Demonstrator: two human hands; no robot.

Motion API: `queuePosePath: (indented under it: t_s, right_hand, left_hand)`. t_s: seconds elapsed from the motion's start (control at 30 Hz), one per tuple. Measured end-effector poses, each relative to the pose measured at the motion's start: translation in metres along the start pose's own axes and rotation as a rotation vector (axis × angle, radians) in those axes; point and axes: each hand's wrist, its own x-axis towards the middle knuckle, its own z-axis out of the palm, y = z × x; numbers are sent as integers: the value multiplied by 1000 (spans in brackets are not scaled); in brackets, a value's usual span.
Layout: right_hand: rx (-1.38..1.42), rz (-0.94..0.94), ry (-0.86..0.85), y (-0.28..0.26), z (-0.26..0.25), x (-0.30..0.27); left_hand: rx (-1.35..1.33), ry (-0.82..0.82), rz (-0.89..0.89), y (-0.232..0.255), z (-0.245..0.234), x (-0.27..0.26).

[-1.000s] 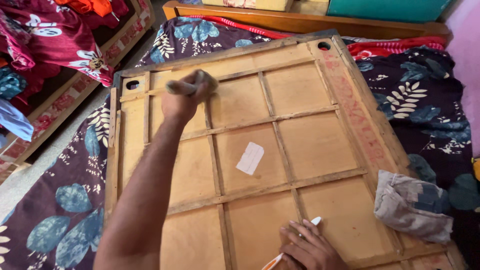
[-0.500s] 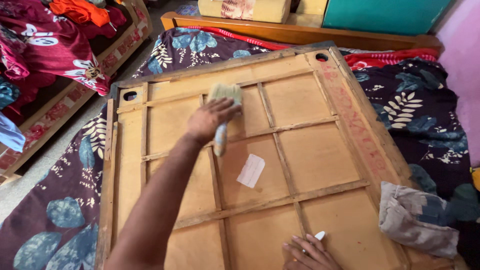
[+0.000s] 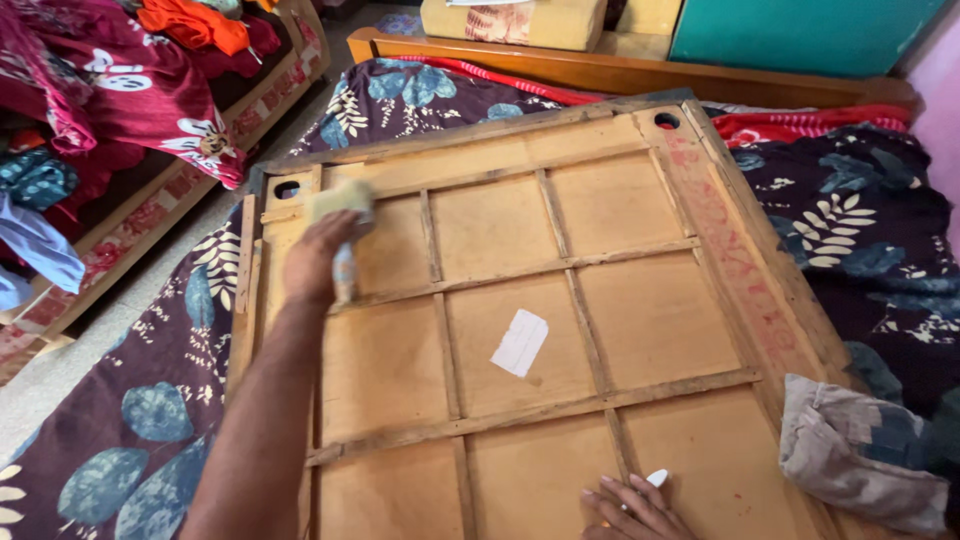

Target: The person cleans the underside of a wooden carrom board by hand using a large brush and a toothbrush to clear debris from the frame and joints.

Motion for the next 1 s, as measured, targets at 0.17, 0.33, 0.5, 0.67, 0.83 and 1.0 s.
queuePosePath:
  t_s: [0.17, 0.33, 0.5, 0.67, 0.83, 1.0]
  right_hand:
    - [-29, -41, 92, 10, 15, -5]
    - [-8, 1, -4, 14, 6, -8]
    - [35, -16, -7, 10, -15, 1]
    - [-69, 18, 33, 12, 11, -20]
    - [-312, 234, 284, -3, 50, -15]
    - [-356, 291, 328, -10, 61, -18]
  left_hand:
    - [-123, 17, -269, -17, -55, -31]
    - [-228, 3, -295, 7, -33, -21]
    - [-77, 34, -234, 4, -17, -10]
    - [-327, 244, -274, -16, -23, 16]
    - [-410, 402, -219, -43, -9, 56]
    - [-367, 193, -238, -71, 18, 72]
